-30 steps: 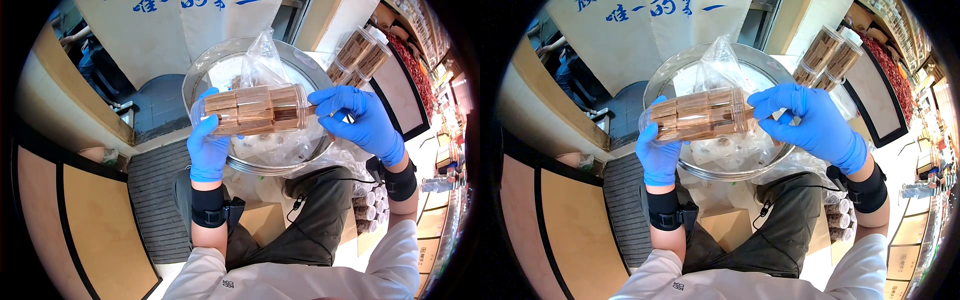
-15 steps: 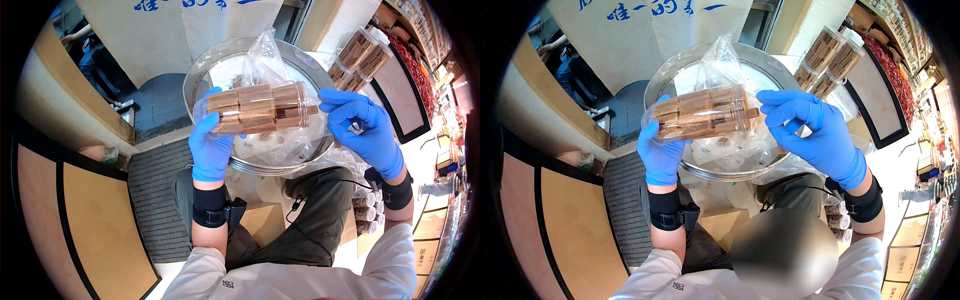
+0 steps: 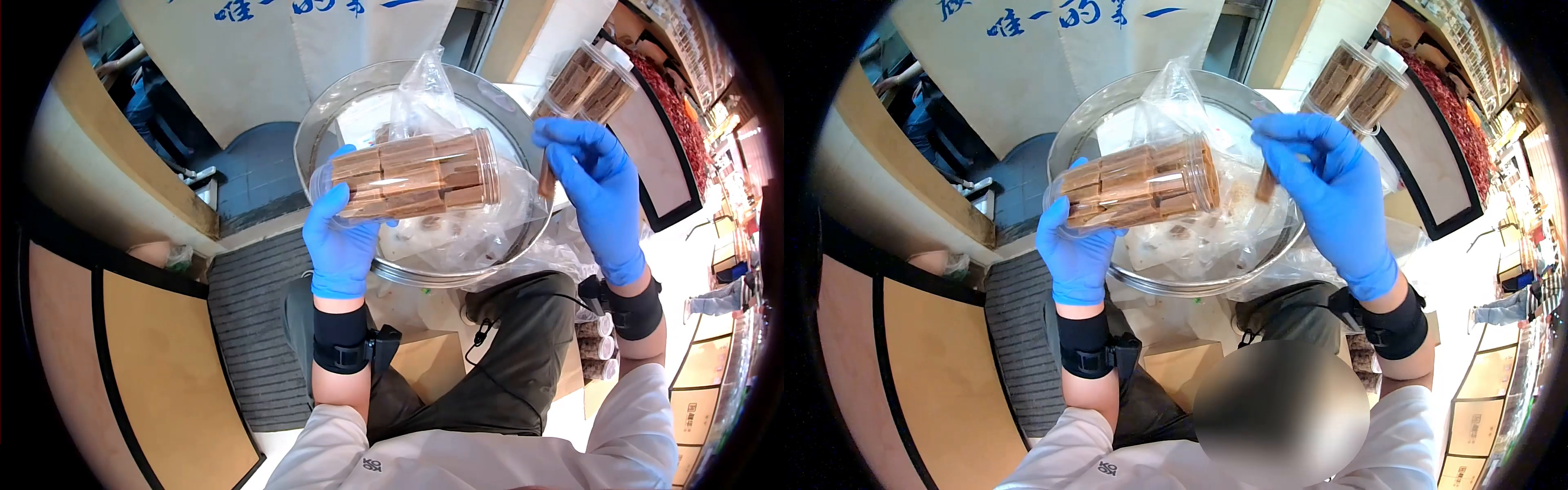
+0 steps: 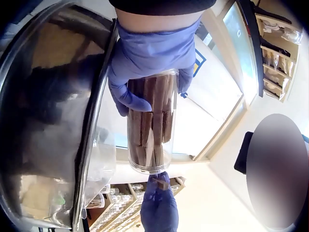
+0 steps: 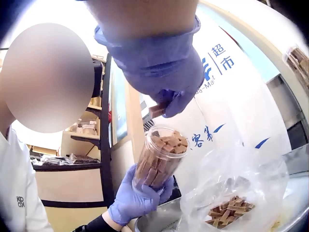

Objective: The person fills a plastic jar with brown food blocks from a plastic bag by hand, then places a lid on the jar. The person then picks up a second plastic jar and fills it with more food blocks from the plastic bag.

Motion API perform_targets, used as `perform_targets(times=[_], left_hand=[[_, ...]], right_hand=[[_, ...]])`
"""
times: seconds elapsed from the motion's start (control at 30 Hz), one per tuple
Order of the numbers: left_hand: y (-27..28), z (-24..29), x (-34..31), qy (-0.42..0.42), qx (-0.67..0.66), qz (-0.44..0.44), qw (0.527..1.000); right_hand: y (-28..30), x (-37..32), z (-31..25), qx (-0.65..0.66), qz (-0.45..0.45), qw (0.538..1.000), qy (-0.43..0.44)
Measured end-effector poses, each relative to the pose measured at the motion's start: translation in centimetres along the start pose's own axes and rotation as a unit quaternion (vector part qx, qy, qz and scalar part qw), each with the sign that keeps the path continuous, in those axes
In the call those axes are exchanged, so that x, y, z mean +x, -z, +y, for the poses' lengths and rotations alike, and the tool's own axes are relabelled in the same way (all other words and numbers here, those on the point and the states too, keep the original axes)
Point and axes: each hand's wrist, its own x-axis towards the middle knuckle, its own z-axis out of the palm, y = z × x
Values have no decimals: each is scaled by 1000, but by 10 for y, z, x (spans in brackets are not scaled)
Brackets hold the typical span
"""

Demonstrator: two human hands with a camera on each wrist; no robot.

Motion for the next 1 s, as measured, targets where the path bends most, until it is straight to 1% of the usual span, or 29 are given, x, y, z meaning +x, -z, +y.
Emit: perform_targets(times=[0.03, 0.07, 0.13, 0.2, 0.27, 0.3, 0.33, 0.4, 0.43, 0.5, 0.53, 0.6, 0.63, 0.7, 0.73, 0.8, 0.93, 0.97, 1.0], left_hand=[[-2, -2, 0, 8, -15, 14, 1000], [-5, -4, 0, 15, -31, 28, 999], [-10, -5, -2, 13, -22, 27, 999], [-12, -7, -3, 10, -12, 30, 999], [-13, -9, -4, 25, -1, 19, 999], [-15, -10, -5, 26, 0, 21, 999], [-19, -9, -5, 22, 1, 34, 999], [-19, -9, -5, 18, 2, 48, 999], [-17, -8, -4, 16, -1, 49, 999], [-16, -7, -3, 13, -3, 51, 999], [-16, -6, -3, 9, 3, 57, 998], [-16, -5, -3, 3, 9, 63, 998], [-16, -5, -3, -1, 10, 62, 998], [-16, -5, -3, -4, 12, 61, 998], [-14, -5, -2, -3, 10, 63, 998], [-13, -4, -3, -2, 8, 64, 998], [-4, 2, 0, -13, 0, 53, 999], [0, 4, 0, -18, -8, 48, 999], [2, 6, 1, -18, -7, 48, 999]], right_hand=[[-2, 2, 1, 32, 24, 999, -8], [-6, 2, 5, 31, 26, 999, -7], [-14, 1, 19, 43, 75, 995, 54], [-24, -4, 23, 30, 74, 995, 63], [-36, -12, 25, 106, 71, 989, 70], [-37, -15, 27, 99, 50, 991, 80], [-38, -16, 25, 100, 49, 991, 80], [-40, -17, 21, 143, 47, 987, 60], [-38, -17, 22, 143, 46, 987, 60], [-30, -17, 24, 60, 74, 991, 92], [-27, -18, 23, 60, 74, 991, 93], [-23, -24, 21, -12, 25, 997, 74], [-24, -26, 20, -12, 25, 997, 74], [-27, -30, 17, -22, -30, 996, 79], [-28, -29, 16, -22, -30, 996, 79], [-30, -25, 15, 24, 20, 999, 45], [-13, -24, 36, 24, 31, 999, 14], [-7, -25, 46, -62, -78, 994, -53], [-4, -25, 53, -148, -183, 965, -116]])
